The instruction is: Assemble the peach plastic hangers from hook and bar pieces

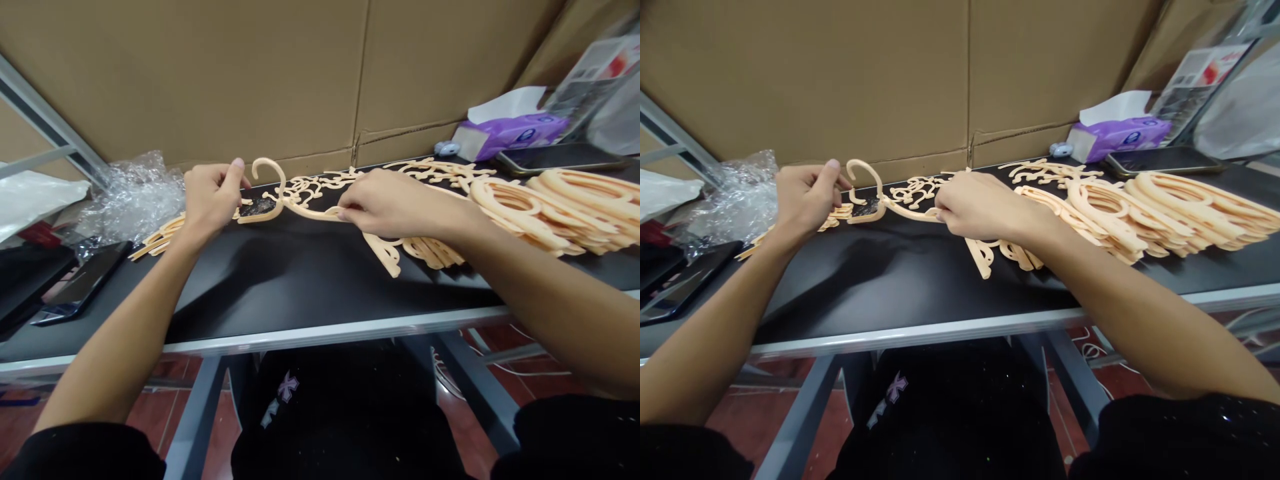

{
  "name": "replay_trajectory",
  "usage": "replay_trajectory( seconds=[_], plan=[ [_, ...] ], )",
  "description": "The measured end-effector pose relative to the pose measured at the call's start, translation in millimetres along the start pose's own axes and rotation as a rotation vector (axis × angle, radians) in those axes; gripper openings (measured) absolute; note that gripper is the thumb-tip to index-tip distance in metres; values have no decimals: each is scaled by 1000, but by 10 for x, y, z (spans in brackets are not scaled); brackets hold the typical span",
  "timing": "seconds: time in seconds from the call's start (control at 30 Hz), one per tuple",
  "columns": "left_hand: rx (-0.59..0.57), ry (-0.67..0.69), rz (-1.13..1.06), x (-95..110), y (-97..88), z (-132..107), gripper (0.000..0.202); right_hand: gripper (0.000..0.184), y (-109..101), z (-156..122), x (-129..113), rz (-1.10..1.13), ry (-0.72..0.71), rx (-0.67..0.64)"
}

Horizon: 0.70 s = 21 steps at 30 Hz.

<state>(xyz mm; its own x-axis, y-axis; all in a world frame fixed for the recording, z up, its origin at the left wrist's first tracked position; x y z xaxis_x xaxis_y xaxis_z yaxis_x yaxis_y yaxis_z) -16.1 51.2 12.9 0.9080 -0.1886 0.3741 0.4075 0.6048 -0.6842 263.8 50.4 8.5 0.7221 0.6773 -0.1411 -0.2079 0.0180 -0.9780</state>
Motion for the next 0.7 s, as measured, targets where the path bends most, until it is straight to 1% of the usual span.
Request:
replay_trajectory(
  seconds=[0.1, 0.17, 0.3, 0.4, 0.43, 0.5, 0.53, 0.6, 0.7],
  plan=[
    [1, -64, -44, -56, -12, 26, 49, 29, -19, -6, 21, -42, 42, 77],
    [10, -69, -43, -93, 9, 38, 49, 31, -9, -4, 43, -57, 52, 127],
    [-14, -39, -46, -104, 121, 5, 44, 36, 22, 12, 81, -31, 66, 232],
    [-80, 21, -188, -20, 244, -92, 29, 38, 34, 25, 73, 17, 77, 285],
    [-125, 33, -267, 20, 290, -134, 37, 38, 37, 27, 60, 32, 77, 293],
    [-226, 35, -407, 105, 377, -220, 59, 38, 40, 28, 22, 55, 70, 299],
    [-270, 26, -463, 145, 414, -258, 67, 37, 43, 26, -2, 61, 62, 299],
    [-336, -9, -560, 211, 470, -316, 78, 36, 54, 22, -50, 65, 40, 290],
    [-388, -78, -660, 276, 508, -360, 87, 35, 85, 16, -114, 66, -1, 283]
  ],
)
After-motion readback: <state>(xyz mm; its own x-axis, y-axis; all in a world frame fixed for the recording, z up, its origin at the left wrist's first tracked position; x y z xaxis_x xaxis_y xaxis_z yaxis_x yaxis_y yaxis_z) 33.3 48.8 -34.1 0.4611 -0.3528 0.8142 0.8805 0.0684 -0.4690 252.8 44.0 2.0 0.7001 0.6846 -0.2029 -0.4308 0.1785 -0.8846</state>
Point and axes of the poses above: each hand's wrist, its own z-axis towards the middle knuckle, its own y-axis out of the palm, x = y × z, the point moved 2 cm from there along z, towards the middle knuckle, and after that the axes turned 8 degrees about z, right-handed, at the moved point
